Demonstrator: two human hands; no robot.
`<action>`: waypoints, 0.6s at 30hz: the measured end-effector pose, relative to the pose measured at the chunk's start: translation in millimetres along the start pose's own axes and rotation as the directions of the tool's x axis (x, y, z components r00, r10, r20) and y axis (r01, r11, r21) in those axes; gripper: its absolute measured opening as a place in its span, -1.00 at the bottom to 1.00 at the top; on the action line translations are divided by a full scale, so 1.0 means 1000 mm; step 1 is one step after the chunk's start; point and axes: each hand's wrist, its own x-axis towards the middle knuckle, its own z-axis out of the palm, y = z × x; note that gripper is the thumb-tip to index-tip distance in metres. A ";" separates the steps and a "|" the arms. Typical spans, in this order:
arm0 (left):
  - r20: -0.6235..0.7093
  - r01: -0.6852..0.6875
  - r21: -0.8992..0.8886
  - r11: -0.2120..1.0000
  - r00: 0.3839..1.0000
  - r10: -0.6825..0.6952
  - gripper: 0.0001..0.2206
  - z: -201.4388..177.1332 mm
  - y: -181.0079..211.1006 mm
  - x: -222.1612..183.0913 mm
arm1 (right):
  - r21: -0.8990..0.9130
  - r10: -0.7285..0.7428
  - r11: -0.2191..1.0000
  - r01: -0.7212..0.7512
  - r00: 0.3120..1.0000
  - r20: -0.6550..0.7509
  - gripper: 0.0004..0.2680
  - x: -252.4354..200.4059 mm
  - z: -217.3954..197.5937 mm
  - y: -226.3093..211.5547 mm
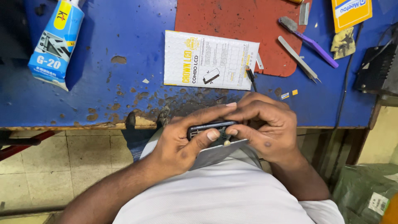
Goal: The person removes a damaged display assembly, connects a new LCD screen to the internal connectors, and powers on the mobile phone to test the functionality of the new display at a repair bench.
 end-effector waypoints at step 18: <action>-0.070 0.009 0.377 0.926 0.997 0.018 -0.78 -0.025 0.015 -0.008 | 0.228 0.192 0.953 -0.200 0.980 0.059 -0.79 0.000 0.005 0.008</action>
